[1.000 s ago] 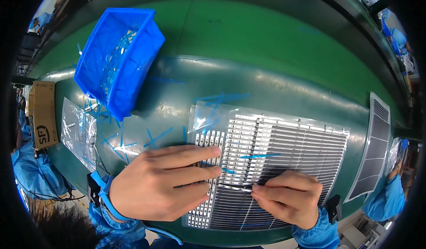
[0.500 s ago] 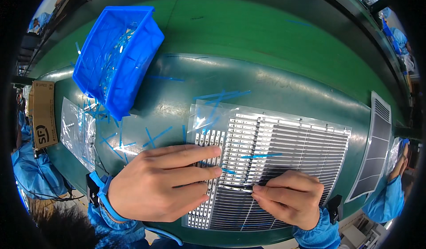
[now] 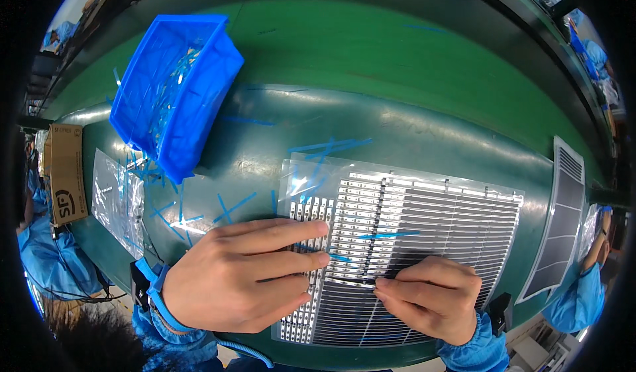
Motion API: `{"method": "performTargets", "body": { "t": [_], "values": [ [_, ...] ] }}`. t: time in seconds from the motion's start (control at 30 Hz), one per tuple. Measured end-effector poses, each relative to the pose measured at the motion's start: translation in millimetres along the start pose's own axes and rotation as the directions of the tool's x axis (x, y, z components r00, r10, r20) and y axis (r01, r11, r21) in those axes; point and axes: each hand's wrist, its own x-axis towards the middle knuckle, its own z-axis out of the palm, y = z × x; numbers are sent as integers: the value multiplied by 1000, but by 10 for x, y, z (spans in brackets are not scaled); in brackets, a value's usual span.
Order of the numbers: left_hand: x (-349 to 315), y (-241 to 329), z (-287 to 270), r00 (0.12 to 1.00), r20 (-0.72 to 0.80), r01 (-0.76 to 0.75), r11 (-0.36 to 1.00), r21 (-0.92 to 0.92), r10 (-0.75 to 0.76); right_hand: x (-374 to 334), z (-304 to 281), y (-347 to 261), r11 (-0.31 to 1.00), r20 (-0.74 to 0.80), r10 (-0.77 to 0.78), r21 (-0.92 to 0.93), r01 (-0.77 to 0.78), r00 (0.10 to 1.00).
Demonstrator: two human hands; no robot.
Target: Assemble small solar panel components by placing narrow strips onto a grid.
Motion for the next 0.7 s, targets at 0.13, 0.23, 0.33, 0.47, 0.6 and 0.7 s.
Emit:
{"method": "performTargets", "body": {
  "t": [0.13,0.23,0.33,0.47,0.6,0.7],
  "values": [
    [3,5,0,1000,-7,-6,1000,2,6,-4,-1,-6,1000,9,1,-19,-1,1000],
    [13,3,9,1000,-11,-16,1000,-6,16,-23,3,4,1000,-2,5,-10,-5,1000],
    [29,20,-9,1000,10,-27,999,37,27,-4,15,2,1000,-1,12,13,-12,1000],
    [53,53,14,999,27,-50,995,84,48,-5,5,16,1000,-12,1,19,-1,1000],
    [64,58,32,998,35,-59,991,123,55,-13,14,29,999,-18,-1,32,2,1000],
    [71,73,51,997,45,-63,985,162,57,-17,17,29,999,-16,3,35,-3,1000]
  ]
}}
